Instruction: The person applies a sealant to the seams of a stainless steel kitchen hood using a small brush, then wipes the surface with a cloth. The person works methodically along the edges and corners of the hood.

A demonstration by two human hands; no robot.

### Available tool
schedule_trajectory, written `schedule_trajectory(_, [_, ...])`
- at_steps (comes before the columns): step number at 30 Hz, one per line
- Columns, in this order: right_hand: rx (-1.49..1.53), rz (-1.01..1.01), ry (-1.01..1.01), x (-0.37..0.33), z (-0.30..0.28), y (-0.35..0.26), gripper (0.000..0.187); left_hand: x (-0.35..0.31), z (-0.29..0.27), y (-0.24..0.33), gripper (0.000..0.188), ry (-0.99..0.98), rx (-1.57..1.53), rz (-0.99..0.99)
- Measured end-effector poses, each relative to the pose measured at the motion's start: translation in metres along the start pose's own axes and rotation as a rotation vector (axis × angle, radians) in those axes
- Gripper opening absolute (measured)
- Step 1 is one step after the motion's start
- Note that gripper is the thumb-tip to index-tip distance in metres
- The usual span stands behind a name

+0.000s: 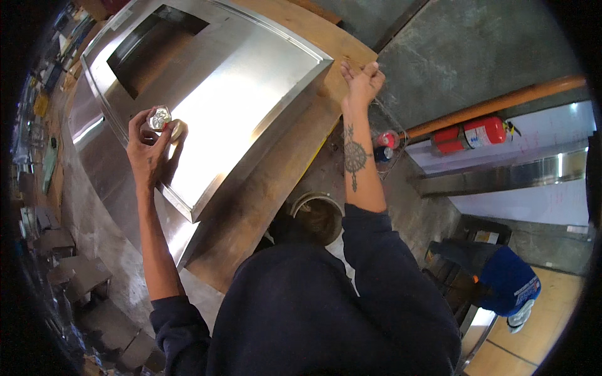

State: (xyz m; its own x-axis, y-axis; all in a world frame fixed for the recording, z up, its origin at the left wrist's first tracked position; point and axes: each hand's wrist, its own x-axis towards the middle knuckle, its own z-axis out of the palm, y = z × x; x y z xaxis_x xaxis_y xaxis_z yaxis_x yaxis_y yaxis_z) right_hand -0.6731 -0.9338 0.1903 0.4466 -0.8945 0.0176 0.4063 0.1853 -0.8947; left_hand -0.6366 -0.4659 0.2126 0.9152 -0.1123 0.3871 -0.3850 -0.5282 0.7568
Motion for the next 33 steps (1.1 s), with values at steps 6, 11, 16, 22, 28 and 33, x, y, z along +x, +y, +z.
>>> schedule_trajectory(6, [0.043,0.052,-0.054,0.003,0.006,0.021,0.037,0.002,-0.003,-0.004,0.061,-0.027,0.013,-0.02])
schedule_trajectory(11, [0.101,0.086,-0.052,0.004,0.004,0.026,0.033,0.003,-0.003,-0.004,0.061,-0.023,0.044,0.014])
schedule_trajectory(16, [0.064,0.075,-0.052,0.008,0.003,0.029,0.034,0.003,0.0,-0.003,0.06,-0.006,0.002,0.028])
schedule_trajectory(22, [0.089,0.077,-0.061,0.008,0.003,0.031,0.035,0.002,-0.003,0.0,0.059,-0.037,0.052,-0.06])
schedule_trajectory(28, [0.035,0.085,-0.045,0.008,0.005,0.03,0.035,0.002,-0.003,0.0,0.059,-0.019,0.054,-0.011])
schedule_trajectory(33, [0.039,0.071,-0.06,0.009,0.002,0.03,0.038,0.001,-0.002,0.005,0.058,-0.028,0.04,-0.045])
